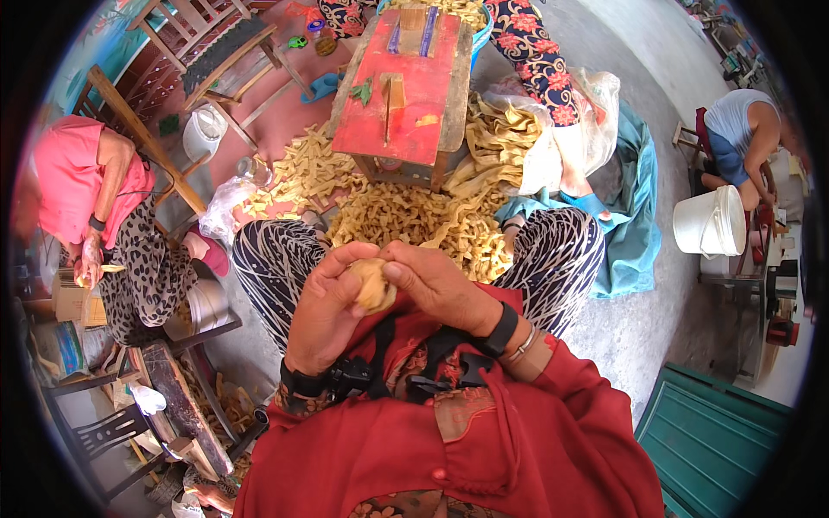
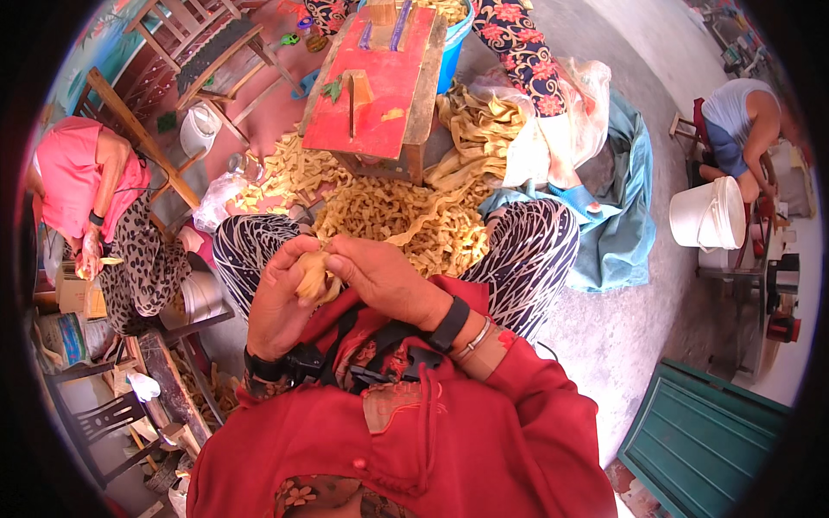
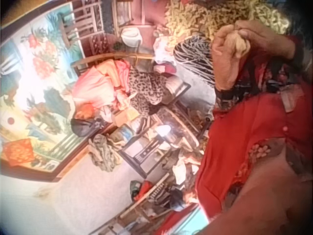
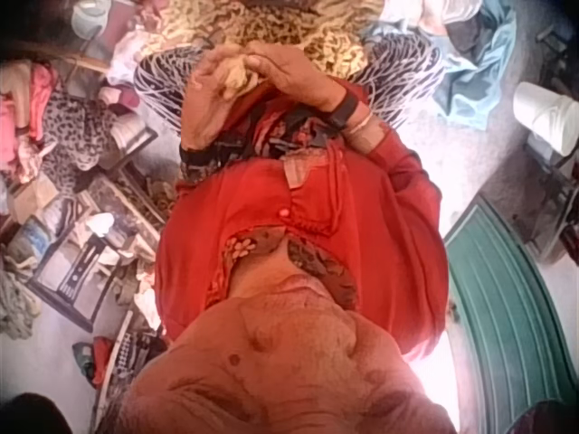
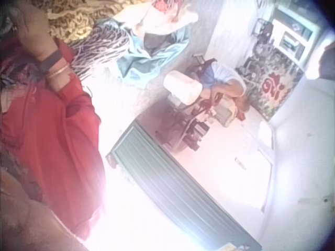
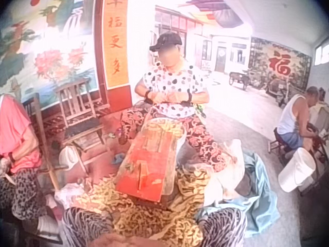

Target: The person weaves and folds strips of light-colored material, likely bamboo or wood shavings, into small intricate shapes by hand, occasionally pressing them onto a small red wooden block.

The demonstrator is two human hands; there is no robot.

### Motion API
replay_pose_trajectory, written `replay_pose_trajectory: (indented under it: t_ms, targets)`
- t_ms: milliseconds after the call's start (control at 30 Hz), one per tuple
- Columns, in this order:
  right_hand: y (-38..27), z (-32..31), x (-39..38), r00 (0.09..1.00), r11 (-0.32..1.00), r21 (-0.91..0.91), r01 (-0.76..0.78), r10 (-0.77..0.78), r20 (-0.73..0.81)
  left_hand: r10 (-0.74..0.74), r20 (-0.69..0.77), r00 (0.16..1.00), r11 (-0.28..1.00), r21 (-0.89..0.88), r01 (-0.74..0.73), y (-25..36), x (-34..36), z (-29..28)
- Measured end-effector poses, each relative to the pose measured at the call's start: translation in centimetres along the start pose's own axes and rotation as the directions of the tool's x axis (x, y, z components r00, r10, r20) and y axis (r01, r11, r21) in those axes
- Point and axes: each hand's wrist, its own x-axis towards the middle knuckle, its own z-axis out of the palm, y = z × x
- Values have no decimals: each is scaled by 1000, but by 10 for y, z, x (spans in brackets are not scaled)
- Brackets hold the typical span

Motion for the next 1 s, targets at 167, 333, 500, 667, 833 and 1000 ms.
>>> replay_pose_trajectory:
  t_ms: [167,333,500,667,833,1000]
  targets:
    - [10,-7,-7,997,994,83,-76,73,32,23,-106,994,899,437,26,-4,-2,9]
    - [15,-6,-7,995,992,76,-100,98,28,269,104,957,527,816,-237,-10,7,2]
    - [18,4,-5,992,996,85,5,6,-124,207,-61,977,733,671,-113,-32,13,-3]
    - [-1,-7,-3,929,939,92,-331,341,-145,29,-45,999,968,249,-17,-30,12,-5]
    - [4,-17,-11,947,921,258,-293,317,-56,-150,204,967,980,-97,172,-25,22,-15]
    - [19,-36,-31,938,958,1,-286,280,-204,-148,55,988,938,-308,157,-12,22,-19]
